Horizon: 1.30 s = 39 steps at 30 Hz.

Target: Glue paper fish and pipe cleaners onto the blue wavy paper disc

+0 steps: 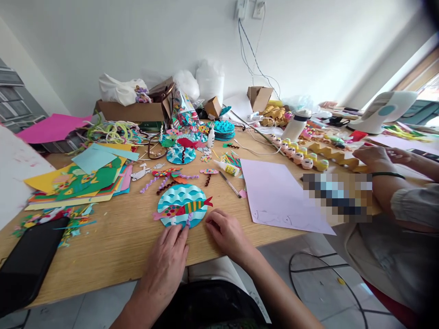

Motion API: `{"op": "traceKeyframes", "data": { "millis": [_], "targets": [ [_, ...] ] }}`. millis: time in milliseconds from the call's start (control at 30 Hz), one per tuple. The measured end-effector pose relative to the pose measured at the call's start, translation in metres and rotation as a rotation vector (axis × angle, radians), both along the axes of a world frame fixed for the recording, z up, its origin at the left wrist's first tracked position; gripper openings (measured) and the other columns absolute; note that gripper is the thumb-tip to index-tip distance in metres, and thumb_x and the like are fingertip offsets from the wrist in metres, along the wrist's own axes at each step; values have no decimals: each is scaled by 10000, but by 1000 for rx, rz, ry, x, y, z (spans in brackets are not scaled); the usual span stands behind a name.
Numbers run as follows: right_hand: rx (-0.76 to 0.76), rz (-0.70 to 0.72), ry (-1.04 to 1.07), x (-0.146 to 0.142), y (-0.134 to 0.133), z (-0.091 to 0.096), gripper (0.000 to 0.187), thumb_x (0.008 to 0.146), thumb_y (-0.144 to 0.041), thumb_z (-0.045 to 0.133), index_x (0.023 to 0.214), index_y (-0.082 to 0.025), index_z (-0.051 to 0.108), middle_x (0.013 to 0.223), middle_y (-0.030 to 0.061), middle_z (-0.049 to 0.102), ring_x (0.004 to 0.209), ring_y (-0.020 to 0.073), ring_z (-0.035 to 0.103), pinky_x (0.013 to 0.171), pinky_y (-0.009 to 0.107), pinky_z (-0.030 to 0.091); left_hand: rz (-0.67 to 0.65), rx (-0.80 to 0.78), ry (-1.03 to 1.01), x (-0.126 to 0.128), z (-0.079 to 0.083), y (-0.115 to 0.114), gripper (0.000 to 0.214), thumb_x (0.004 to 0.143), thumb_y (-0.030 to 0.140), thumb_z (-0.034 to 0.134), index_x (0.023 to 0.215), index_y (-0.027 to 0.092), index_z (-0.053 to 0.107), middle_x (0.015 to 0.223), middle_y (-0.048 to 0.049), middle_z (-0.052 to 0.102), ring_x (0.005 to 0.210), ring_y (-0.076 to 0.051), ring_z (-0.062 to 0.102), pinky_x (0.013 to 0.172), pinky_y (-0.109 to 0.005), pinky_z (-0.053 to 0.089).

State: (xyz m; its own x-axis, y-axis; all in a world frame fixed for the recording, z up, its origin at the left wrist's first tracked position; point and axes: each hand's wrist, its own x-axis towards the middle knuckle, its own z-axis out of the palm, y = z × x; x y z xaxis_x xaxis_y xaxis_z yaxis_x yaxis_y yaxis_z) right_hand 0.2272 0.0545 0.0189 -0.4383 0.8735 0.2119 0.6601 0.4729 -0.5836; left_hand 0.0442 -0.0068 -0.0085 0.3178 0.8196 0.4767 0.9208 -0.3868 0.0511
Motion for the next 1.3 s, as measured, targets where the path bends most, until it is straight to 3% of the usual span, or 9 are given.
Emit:
{"op": "traceKeyframes", "data": {
  "millis": [600,900,1300],
  "targets": [
    [-21,85,-59,-3,16,8,159,848,-139,466,883,-169,618,919,67,614,890,174,554,810,292,438,7,1,-11,-2,-1,7,352,877,207,363,1200,183,502,1065,-86,585,976,-216,541,839,-359,478],
    [-6,145,43,-6,15,-1,235,845,-126,451,970,-229,621,968,58,628,892,184,560,785,310,475,-14,82,95,-6,1,9,326,888,220,353,1131,181,567,1065,-56,626,978,-190,552,838,-297,470],
    [125,166,112,-6,15,-9,238,834,-73,442,945,-205,607,910,60,619,826,169,566,722,299,501,-54,108,101,-11,-3,13,333,897,242,344,1107,156,587,1029,-46,648,934,-166,548,826,-272,424]
  ]
}}
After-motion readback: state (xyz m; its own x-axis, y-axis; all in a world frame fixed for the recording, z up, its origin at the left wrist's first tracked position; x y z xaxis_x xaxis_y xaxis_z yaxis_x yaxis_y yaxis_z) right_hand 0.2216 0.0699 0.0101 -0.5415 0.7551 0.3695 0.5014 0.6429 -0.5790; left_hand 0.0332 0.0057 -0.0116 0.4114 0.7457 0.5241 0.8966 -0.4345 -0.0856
